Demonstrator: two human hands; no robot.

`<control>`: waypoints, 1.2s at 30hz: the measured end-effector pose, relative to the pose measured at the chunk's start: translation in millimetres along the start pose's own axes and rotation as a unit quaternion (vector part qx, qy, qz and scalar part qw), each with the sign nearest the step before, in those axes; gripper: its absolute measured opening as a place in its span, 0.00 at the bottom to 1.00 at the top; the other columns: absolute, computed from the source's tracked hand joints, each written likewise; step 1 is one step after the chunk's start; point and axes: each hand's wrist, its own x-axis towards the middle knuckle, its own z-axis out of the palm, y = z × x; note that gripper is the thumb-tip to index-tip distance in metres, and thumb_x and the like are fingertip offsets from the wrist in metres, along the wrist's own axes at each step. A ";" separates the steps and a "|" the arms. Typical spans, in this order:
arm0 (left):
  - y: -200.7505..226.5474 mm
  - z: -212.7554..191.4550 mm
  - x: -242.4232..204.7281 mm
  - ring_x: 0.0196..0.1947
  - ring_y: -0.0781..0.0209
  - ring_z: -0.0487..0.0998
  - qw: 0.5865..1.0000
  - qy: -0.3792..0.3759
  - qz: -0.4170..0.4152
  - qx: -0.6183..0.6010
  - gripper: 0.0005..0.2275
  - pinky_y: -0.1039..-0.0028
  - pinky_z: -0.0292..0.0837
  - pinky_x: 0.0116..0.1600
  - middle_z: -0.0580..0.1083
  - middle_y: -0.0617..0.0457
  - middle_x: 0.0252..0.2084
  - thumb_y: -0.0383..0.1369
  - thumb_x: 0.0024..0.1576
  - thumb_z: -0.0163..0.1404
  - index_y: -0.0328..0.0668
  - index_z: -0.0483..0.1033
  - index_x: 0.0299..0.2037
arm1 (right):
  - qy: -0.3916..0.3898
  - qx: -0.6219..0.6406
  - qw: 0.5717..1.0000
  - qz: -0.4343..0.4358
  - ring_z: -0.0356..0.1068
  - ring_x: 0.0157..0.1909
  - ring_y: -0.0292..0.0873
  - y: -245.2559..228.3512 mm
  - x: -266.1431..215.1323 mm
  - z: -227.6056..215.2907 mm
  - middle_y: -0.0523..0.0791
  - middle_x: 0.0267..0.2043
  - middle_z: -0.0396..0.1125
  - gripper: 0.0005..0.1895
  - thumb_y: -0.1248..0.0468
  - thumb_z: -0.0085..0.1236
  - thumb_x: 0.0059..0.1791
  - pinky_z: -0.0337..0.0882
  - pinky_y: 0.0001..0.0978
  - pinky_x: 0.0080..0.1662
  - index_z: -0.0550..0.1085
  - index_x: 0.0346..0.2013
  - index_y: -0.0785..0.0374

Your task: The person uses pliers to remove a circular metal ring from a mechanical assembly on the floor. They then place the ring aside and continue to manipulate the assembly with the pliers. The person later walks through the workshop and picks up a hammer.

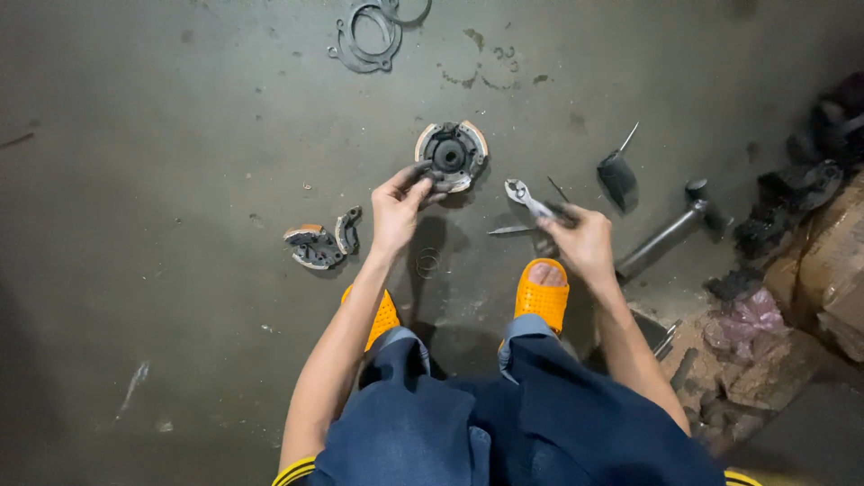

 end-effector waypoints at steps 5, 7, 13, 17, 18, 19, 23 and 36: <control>9.0 0.5 -1.2 0.34 0.47 0.78 1.000 -0.011 0.000 0.015 0.08 0.62 0.77 0.37 0.74 0.36 0.35 0.21 0.53 0.49 0.30 0.72 0.42 | -0.237 0.323 0.901 0.167 0.67 0.29 0.44 -0.4 -0.5 17.9 0.52 0.29 0.65 0.15 0.67 0.58 0.40 0.70 0.36 0.32 0.69 0.36 0.75; 15.9 1.1 -1.5 0.34 0.48 0.78 0.999 0.003 0.002 0.047 0.08 0.61 0.77 0.35 0.74 0.37 0.35 0.23 0.52 0.51 0.32 0.72 0.41 | -0.269 0.410 0.860 0.141 0.68 0.34 0.44 -8.7 -8.2 25.8 0.53 0.34 0.68 0.13 0.70 0.56 0.41 0.70 0.38 0.37 0.70 0.38 0.73; 6.9 0.4 2.5 0.32 0.49 0.78 1.000 0.023 -0.011 0.003 0.07 0.62 0.79 0.36 0.74 0.38 0.32 0.21 0.50 0.52 0.28 0.73 0.38 | -0.297 0.443 0.833 0.148 0.70 0.24 0.44 -53.7 -22.7 41.5 0.51 0.24 0.67 0.07 0.65 0.52 0.45 0.72 0.37 0.27 0.71 0.31 0.69; 8.7 -1.9 2.8 0.32 0.55 0.78 0.999 0.015 -0.024 0.026 0.06 0.65 0.78 0.37 0.74 0.41 0.30 0.23 0.50 0.54 0.29 0.74 0.36 | -0.366 0.273 0.889 -0.036 0.67 0.31 0.43 -38.4 -8.9 62.9 0.49 0.26 0.64 0.21 0.54 0.34 0.52 0.67 0.37 0.33 0.68 0.27 0.65; 11.1 -2.5 4.2 0.32 0.58 0.77 0.999 0.008 -0.021 0.048 0.06 0.67 0.77 0.37 0.74 0.42 0.30 0.24 0.50 0.54 0.31 0.74 0.36 | -0.365 0.192 0.902 -0.127 0.62 0.29 0.42 -33.4 -2.7 65.4 0.46 0.23 0.60 0.21 0.54 0.31 0.53 0.63 0.35 0.32 0.66 0.23 0.63; 11.9 -0.1 2.5 0.32 0.58 0.77 0.999 0.007 -0.022 0.048 0.06 0.67 0.77 0.37 0.74 0.42 0.30 0.24 0.50 0.54 0.31 0.74 0.36 | -0.365 0.192 0.902 -0.126 0.62 0.29 0.42 -37.3 -4.4 61.8 0.46 0.23 0.60 0.21 0.54 0.31 0.53 0.63 0.35 0.32 0.66 0.23 0.63; 25.5 12.0 -4.2 0.30 0.58 0.76 0.999 -0.004 -0.025 0.048 0.05 0.67 0.77 0.36 0.73 0.42 0.28 0.23 0.49 0.54 0.31 0.74 0.34 | -0.353 0.150 0.911 -0.151 0.57 0.26 0.39 -47.8 -5.8 54.5 0.44 0.22 0.56 0.19 0.56 0.31 0.53 0.60 0.34 0.31 0.65 0.24 0.62; 20.4 4.2 -7.6 0.32 0.54 0.78 0.882 -0.099 0.289 0.359 0.05 0.72 0.73 0.37 0.75 0.48 0.30 0.20 0.50 0.53 0.37 0.76 0.34 | -0.317 0.090 0.931 -0.154 0.53 0.21 0.41 -57.3 -8.8 46.9 0.45 0.17 0.54 0.20 0.60 0.30 0.53 0.58 0.34 0.27 0.65 0.22 0.65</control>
